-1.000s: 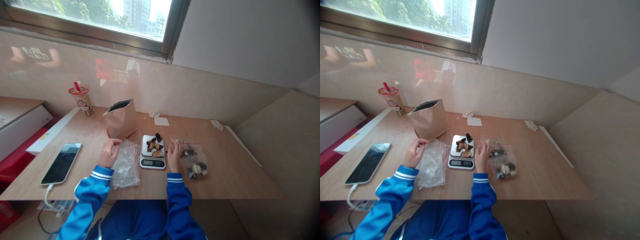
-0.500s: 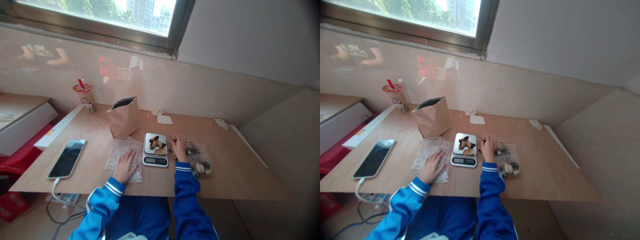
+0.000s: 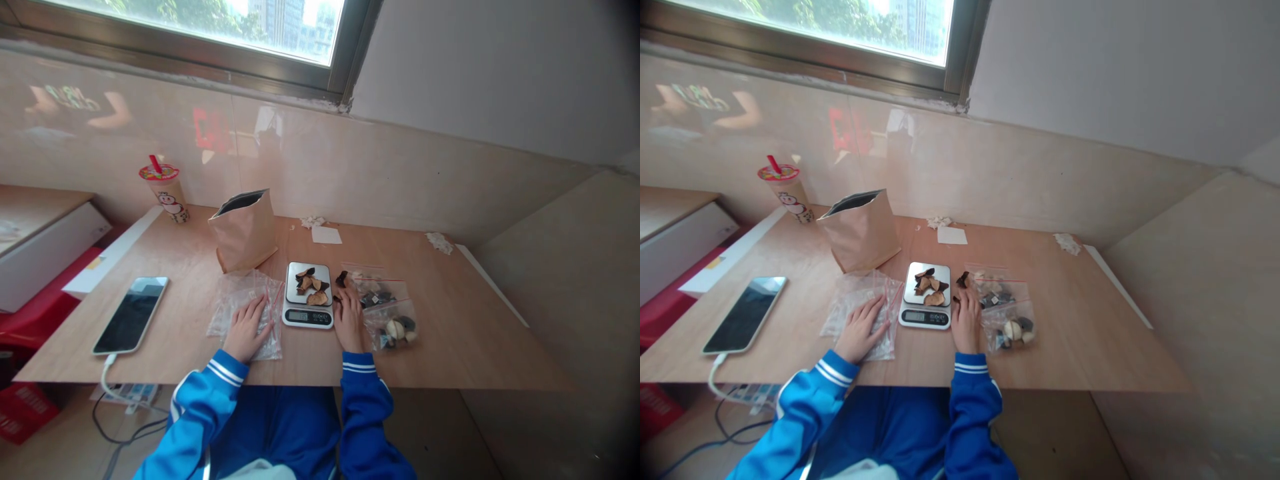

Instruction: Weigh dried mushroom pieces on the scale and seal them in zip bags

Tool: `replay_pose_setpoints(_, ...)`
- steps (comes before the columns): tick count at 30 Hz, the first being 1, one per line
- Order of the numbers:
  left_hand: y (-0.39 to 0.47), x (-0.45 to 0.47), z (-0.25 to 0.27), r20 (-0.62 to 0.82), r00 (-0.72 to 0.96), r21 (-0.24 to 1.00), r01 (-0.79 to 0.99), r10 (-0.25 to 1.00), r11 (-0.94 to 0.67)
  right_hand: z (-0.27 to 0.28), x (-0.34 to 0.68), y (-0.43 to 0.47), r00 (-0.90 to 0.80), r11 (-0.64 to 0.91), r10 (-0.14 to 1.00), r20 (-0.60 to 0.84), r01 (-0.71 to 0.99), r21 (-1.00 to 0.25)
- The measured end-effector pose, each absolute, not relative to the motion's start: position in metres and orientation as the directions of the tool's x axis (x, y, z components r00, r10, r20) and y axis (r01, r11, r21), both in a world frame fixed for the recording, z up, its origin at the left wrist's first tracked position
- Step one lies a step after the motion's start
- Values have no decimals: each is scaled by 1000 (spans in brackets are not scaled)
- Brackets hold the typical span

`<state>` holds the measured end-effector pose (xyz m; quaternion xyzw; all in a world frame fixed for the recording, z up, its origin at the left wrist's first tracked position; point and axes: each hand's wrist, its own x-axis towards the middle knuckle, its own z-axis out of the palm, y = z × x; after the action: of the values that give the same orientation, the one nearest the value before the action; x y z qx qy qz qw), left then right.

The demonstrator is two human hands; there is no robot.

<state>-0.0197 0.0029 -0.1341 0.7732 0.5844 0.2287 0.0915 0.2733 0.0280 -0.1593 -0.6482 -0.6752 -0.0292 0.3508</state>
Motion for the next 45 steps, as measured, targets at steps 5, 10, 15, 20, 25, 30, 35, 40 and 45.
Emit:
replay_pose_setpoints(5, 3, -19, -133, 230, 220, 413, 860, 948, -300, -148, 275, 35, 133, 195, 810, 571, 858, -475)
replay_pose_setpoints(10, 3, -19, -132, 218, 219, 410, 864, 951, -293, -128, 275, 68, 87, 186, 851, 517, 872, -452)
replay_pose_setpoints(15, 2, -19, -132, 224, 216, 410, 864, 950, -293, -123, 286, 101, 63, 172, 910, 410, 842, -511)
replay_pose_setpoints(20, 2, -20, -132, 242, 226, 414, 855, 944, -311, -117, 295, 105, 128, 159, 891, 436, 811, -562)
replay_pose_setpoints(25, 3, -20, -132, 236, 223, 421, 854, 946, -307, -103, 269, 99, 157, 202, 907, 390, 650, -732)
replay_pose_setpoints(30, 2, -20, -133, 240, 217, 427, 852, 946, -304, -101, 257, 89, 77, 283, 891, 447, 675, -681)
replay_pose_setpoints(35, 3, -20, -134, 240, 216, 434, 848, 946, -304, -117, 278, 67, 162, 248, 837, 523, 739, -626)
replay_pose_setpoints(40, 3, -20, -132, 232, 215, 435, 849, 949, -299, -137, 286, 39, 157, 197, 814, 559, 831, -520)
replay_pose_setpoints(45, 3, -20, -131, 239, 221, 435, 846, 945, -308, -155, 281, 27, 156, 165, 809, 566, 865, -475)
